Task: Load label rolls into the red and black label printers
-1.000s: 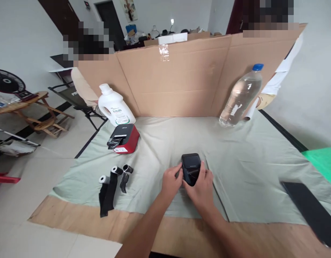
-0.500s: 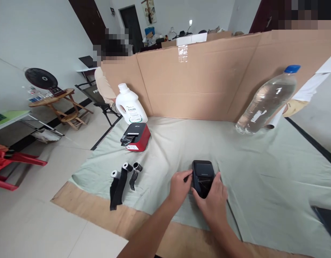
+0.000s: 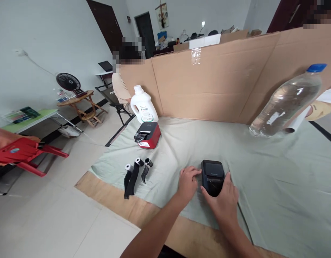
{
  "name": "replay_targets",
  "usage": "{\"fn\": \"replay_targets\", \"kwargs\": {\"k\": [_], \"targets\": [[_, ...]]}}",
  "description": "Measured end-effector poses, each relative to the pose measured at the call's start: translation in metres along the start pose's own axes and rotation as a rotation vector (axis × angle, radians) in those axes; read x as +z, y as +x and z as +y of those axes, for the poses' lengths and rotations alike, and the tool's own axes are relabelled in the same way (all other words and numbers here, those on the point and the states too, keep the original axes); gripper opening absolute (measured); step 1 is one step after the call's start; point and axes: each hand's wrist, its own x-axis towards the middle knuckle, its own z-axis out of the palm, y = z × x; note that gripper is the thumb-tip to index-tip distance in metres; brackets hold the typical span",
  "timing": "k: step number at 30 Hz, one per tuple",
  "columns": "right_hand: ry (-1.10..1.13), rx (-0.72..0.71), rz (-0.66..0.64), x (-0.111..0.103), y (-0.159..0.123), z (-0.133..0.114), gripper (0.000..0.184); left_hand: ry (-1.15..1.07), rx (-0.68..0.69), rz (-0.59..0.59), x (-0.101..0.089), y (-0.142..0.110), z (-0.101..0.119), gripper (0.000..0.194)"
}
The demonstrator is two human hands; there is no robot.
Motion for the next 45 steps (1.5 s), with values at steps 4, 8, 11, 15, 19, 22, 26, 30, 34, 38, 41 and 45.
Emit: {"fn": "replay_targets", "kwargs": {"k": [4, 8, 11, 15, 19, 22, 26, 30, 34, 38, 41, 45], "targets": [[0.024, 0.013, -0.032, 0.000, 0.001, 0.001, 0.118, 0.044, 0.010, -0.006, -0.001, 0.002, 0.000, 0.048], [0.026, 0.017, -0.055, -0.001, 0.001, 0.002, 0.117, 0.079, 0.055, -0.002, -0.002, 0.002, 0.000, 0.044], [0.020, 0.031, -0.076, -0.003, 0.001, 0.000, 0.117, 0.039, 0.049, 0.019, -0.001, 0.003, 0.001, 0.043], [0.086, 0.093, -0.096, -0.014, 0.004, -0.005, 0.113, -0.079, 0.030, 0.054, 0.000, 0.005, 0.000, 0.041], [0.241, 0.102, -0.035, -0.027, 0.011, -0.003, 0.092, -0.158, 0.015, 0.066, 0.001, 0.008, -0.002, 0.043], [0.351, 0.099, 0.038, -0.031, 0.019, 0.004, 0.076, -0.186, 0.002, 0.067, 0.001, 0.010, -0.003, 0.044], [0.505, 0.132, -0.011, -0.022, 0.040, 0.014, 0.062, -0.228, 0.002, 0.069, 0.000, 0.011, -0.003, 0.046], [0.441, 0.085, -0.175, -0.011, 0.077, 0.027, 0.055, -0.248, 0.017, 0.063, -0.001, 0.011, -0.005, 0.048], [0.067, -0.096, -0.355, -0.010, 0.116, 0.035, 0.039, -0.244, 0.038, 0.056, 0.000, 0.012, -0.008, 0.047], [-0.222, -0.208, -0.663, -0.011, 0.140, 0.021, 0.026, -0.237, 0.052, 0.044, 0.001, 0.014, -0.012, 0.048], [-0.262, -0.184, -0.760, -0.009, 0.148, 0.003, 0.026, -0.228, 0.062, 0.030, 0.000, 0.014, -0.012, 0.049], [-0.278, -0.173, -0.787, -0.013, 0.156, -0.010, 0.023, -0.206, 0.065, 0.021, -0.004, 0.012, -0.009, 0.049]]}}
